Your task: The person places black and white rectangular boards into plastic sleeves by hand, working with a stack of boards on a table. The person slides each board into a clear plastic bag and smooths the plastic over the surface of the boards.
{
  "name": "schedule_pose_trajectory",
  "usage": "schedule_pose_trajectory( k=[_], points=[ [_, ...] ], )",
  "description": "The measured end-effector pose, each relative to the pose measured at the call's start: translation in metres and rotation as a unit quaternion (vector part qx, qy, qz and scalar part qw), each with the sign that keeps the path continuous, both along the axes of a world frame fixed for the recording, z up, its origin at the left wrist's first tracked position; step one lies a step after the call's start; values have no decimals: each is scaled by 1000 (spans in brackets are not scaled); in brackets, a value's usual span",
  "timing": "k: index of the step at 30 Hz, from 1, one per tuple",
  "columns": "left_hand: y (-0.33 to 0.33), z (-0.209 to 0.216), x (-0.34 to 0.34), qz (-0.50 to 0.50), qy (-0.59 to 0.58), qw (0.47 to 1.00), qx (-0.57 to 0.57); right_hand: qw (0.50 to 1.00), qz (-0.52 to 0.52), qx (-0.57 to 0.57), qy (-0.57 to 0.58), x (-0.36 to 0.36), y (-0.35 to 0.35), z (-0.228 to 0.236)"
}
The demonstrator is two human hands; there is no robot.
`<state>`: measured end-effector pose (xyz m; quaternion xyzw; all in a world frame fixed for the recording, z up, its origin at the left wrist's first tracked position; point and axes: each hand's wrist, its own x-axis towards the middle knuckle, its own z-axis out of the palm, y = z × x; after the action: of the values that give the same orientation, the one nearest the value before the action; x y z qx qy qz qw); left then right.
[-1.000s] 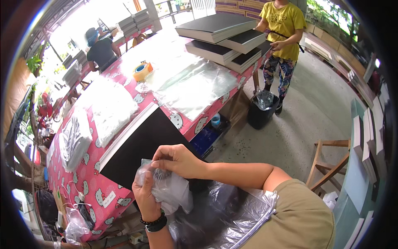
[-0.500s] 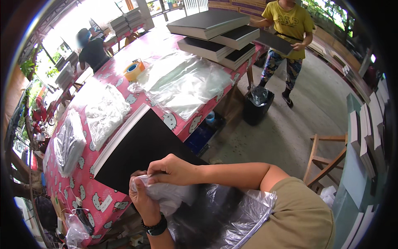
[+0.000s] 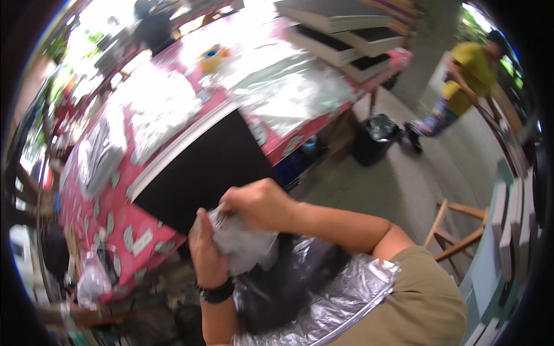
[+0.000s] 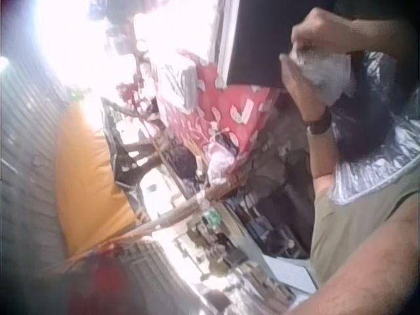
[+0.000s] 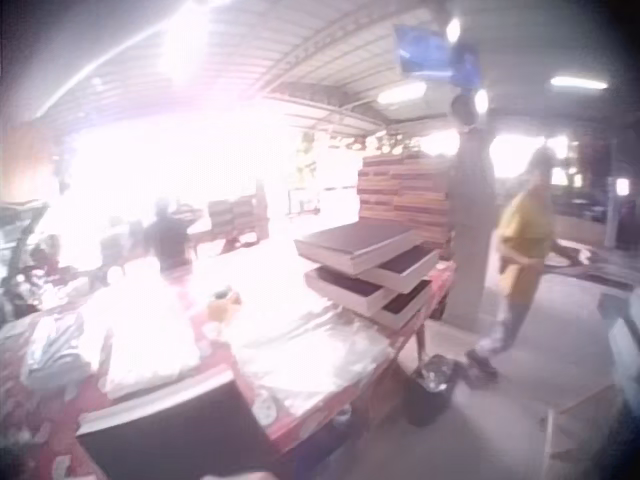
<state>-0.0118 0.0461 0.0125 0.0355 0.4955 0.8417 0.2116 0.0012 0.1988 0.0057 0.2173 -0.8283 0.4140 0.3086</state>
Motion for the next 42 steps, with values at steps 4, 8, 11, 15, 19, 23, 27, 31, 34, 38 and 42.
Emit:
schedule_pose_trajectory(
  k=[4,8,11,15,19,23,27,31,34,38,42],
  points=[
    [-1,-4,6,-46,-42,987,151,994,-14,-83,-73,-8,5,-8],
    [-17,-15,-2,-124,67,965,223,874,142,-321,-336,-10,18,1],
    [-18,-14,-4,-24,76,985,155,768,277,-450,-362,-1,10,-1],
    [-52,-36,-20,92,162,975,-122,619,446,-589,-266,8,44,-8],
    [-172,-100,-30,307,131,939,-79,740,59,-663,-98,34,159,-2],
    [-267,-74,-8,629,248,668,-310,854,-239,-451,-101,40,176,31],
    [-146,11,7,361,301,870,-150,954,146,-200,-168,16,50,32],
    [-48,31,20,-20,477,828,-294,957,213,64,-187,22,-29,61],
    [-86,8,28,-43,138,982,-124,888,323,51,-324,17,-2,64],
    [-110,-12,16,-47,-13,877,479,665,647,-68,-367,34,14,15],
    [-114,-47,21,70,-41,962,261,713,636,-132,-264,27,42,18]
  ],
)
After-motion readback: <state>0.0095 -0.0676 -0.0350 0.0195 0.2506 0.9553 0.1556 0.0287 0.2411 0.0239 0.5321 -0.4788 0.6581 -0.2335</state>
